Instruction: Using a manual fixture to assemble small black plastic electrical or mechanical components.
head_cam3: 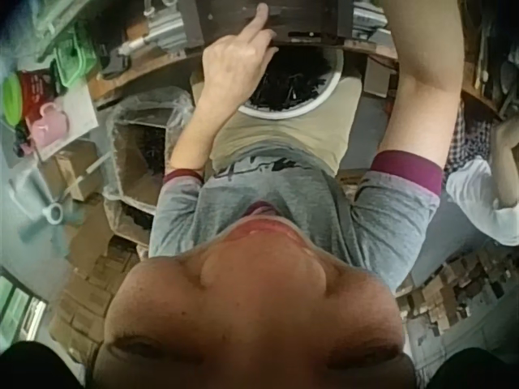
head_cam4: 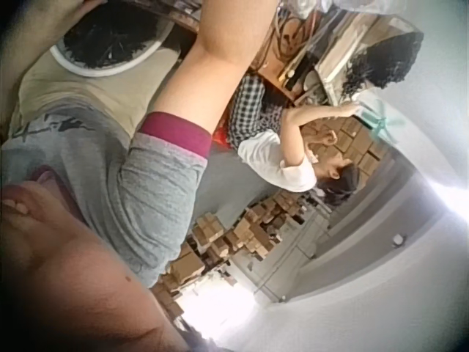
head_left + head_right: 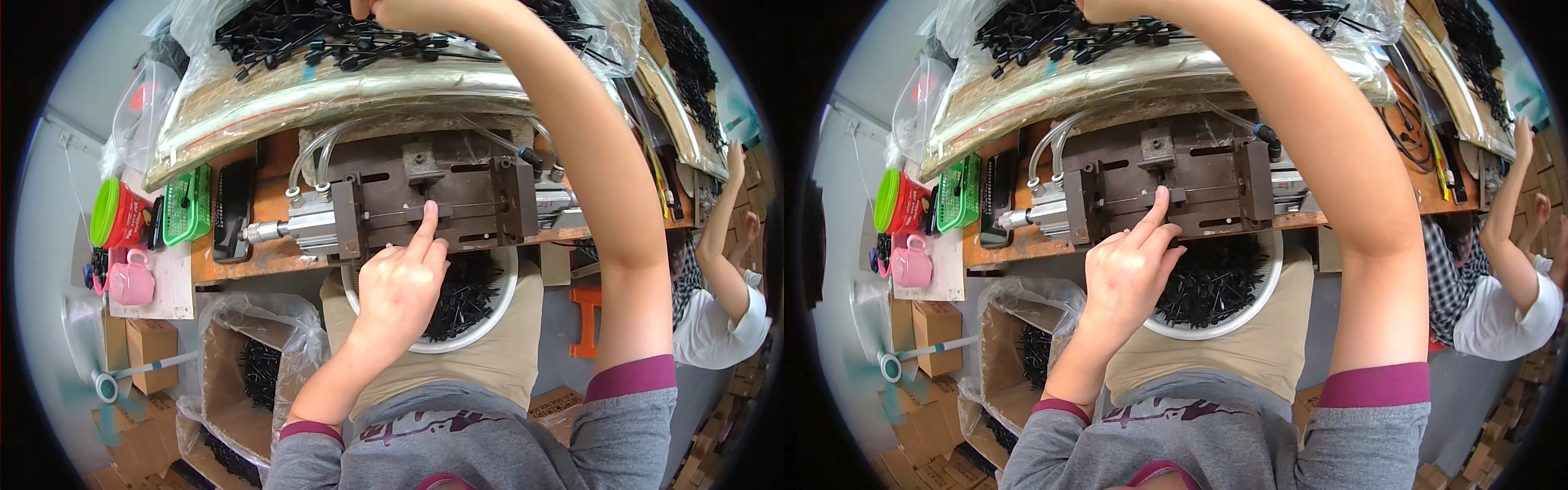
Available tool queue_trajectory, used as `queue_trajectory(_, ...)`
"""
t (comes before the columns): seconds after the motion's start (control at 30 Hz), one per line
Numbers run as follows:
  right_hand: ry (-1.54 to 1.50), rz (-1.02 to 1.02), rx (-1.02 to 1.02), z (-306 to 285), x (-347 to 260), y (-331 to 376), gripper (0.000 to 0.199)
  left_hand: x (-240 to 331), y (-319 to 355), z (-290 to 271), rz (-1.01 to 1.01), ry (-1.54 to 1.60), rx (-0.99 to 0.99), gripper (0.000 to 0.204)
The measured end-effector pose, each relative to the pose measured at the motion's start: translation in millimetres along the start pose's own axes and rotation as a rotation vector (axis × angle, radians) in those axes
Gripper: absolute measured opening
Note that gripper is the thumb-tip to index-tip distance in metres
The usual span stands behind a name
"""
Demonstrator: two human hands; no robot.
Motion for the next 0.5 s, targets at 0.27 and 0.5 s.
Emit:
queue_trajectory(0.27, 0.239, 0.014, -0.193, 53, -6, -11, 0.029, 0, -1, -2, 0.041, 0.058, 0.011, 0.016)
queue_trajectory(0.5, 0.249, 0.026, -0.209, 57, -4, -17, 0.03, 0, 8, -11, -0.021, 0.202, -0.045, 0.023)
Point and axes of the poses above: each hand's wrist, its own y-axis away from the middle knuckle, its own z-axis out of the palm, x = y × z, the point moved 10 cm from there along -y, towards the middle knuckle, and after that the axes turned 10 degrees about z, right-handed, at the moved point
